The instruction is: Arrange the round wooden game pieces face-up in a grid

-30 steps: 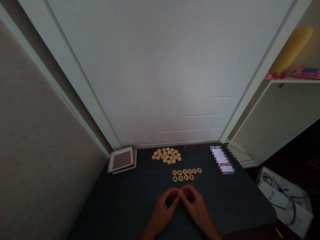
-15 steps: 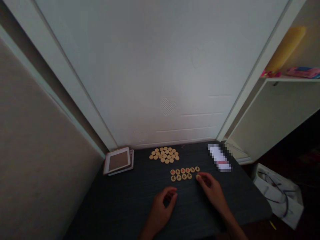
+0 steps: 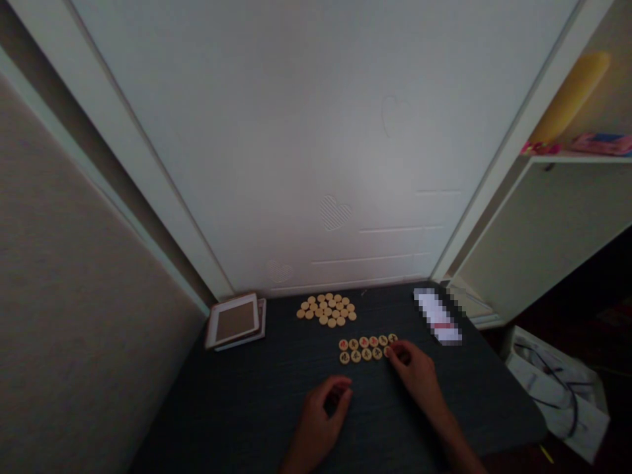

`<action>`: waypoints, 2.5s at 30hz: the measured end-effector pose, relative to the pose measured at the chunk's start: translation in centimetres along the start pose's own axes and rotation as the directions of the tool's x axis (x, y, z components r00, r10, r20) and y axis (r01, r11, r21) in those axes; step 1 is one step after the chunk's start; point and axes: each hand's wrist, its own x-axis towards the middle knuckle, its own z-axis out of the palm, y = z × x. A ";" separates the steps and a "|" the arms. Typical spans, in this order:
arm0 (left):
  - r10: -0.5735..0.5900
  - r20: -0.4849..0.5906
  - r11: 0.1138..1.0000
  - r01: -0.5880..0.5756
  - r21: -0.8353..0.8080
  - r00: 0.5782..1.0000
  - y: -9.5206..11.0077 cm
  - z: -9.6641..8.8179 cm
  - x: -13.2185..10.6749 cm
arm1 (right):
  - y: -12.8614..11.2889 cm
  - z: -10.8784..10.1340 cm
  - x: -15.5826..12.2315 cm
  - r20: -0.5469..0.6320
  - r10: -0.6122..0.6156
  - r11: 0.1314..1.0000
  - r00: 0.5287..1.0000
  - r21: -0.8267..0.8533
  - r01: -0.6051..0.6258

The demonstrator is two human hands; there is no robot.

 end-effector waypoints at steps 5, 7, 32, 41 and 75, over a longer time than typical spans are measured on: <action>0.002 -0.004 1.000 -0.002 0.013 1.000 0.1 -0.1 0.0 | 0.5 0.3 -0.1 0.006 -0.027 0.997 1.000 -0.076 0.027; 0.007 -0.005 1.000 -0.007 0.010 1.000 0.2 -0.1 0.0 | 0.5 0.2 -0.2 0.014 -0.034 0.997 0.999 -0.069 0.035; 0.040 -0.299 0.926 0.077 0.369 0.954 -3.1 -9.6 13.1 | -0.9 1.0 -6.9 -0.064 -0.095 0.991 0.993 0.089 0.100; 0.044 -0.295 0.886 0.099 0.453 0.954 -3.3 -10.1 13.4 | -3.5 2.3 -6.4 -0.060 -0.121 0.968 0.991 0.212 0.131; -0.053 -0.042 0.941 0.036 -0.336 0.998 -0.2 0.1 1.0 | -5.5 5.4 -6.3 0.179 -0.334 0.903 0.926 0.341 0.260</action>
